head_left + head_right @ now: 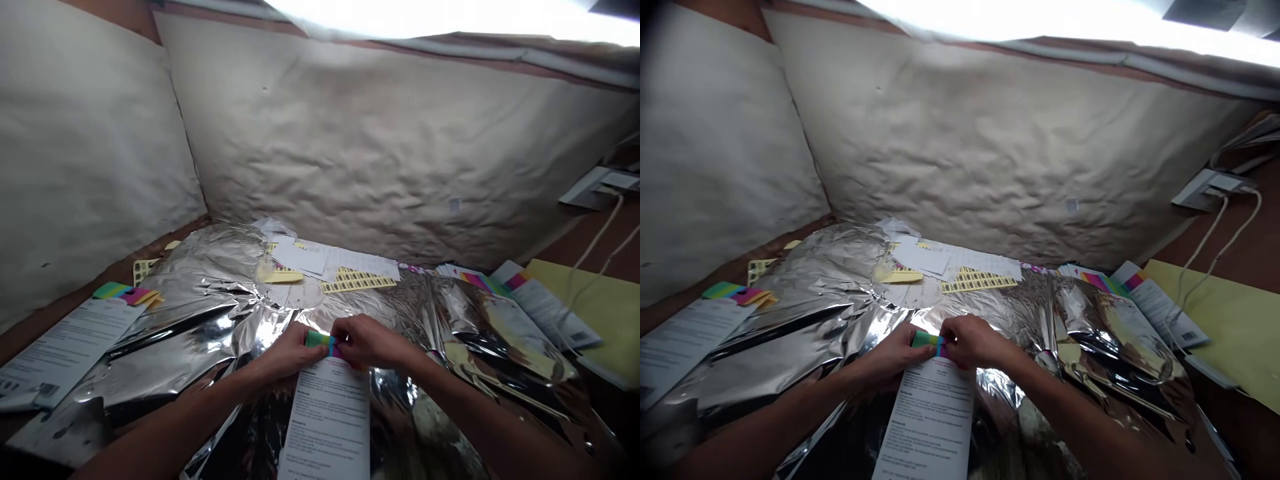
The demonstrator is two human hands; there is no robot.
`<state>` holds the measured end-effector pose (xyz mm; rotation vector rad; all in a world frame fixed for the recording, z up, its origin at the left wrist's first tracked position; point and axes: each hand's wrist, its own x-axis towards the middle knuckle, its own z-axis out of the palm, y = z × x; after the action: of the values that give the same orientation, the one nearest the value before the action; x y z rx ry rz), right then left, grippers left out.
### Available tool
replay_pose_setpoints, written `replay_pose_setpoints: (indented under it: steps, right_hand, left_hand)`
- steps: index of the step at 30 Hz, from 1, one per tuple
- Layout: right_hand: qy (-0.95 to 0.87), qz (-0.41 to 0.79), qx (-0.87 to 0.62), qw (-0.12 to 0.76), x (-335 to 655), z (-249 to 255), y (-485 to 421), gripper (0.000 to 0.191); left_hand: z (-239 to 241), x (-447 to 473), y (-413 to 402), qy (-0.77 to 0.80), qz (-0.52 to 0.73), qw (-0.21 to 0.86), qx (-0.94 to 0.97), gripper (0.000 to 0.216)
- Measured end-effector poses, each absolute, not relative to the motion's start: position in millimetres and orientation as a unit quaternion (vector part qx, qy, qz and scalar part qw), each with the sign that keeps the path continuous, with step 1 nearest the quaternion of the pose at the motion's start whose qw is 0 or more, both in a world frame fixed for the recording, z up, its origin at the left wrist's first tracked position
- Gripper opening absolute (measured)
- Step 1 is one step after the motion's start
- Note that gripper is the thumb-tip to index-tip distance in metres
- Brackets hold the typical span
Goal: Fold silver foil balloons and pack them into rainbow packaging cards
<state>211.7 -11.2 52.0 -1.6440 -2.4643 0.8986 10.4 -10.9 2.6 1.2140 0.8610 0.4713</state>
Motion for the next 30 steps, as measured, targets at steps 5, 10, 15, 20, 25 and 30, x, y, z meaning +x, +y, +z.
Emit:
replay_pose_setpoints:
  steps: [5,10,15,20,25,30]
  right_hand:
    - [-0.804,0.187,-0.564,0.017,198.9,43.3,-14.5,0.034]
    - [-0.68,0.618,-0.385,0.088,225.4,38.9,1.6,0.036]
    - [-0.428,0.789,-0.373,0.236,246.7,12.6,4.3,0.041]
    - [-0.375,0.786,-0.405,0.279,252.1,-2.3,-2.1,0.036]
    - [-0.352,0.78,-0.428,0.292,252.4,-2.8,-7.4,0.039]
    - [-0.37,0.721,-0.464,0.357,251.6,-2.6,-6.8,0.036]
  left_hand:
    - [-0.7,7.8,-5.9,0.395,0.226,0.669,0.588,0.033]
    - [0.3,6.2,-6.7,0.339,0.213,0.725,0.561,0.033]
    - [-2.6,5.5,0.0,0.364,0.232,0.711,0.554,0.037]
    - [-4.2,5.3,3.7,0.356,0.233,0.704,0.569,0.039]
    - [-3.3,5.2,1.1,0.307,0.225,0.746,0.547,0.04]
    - [-0.5,6.8,-0.7,0.283,0.241,0.777,0.507,0.038]
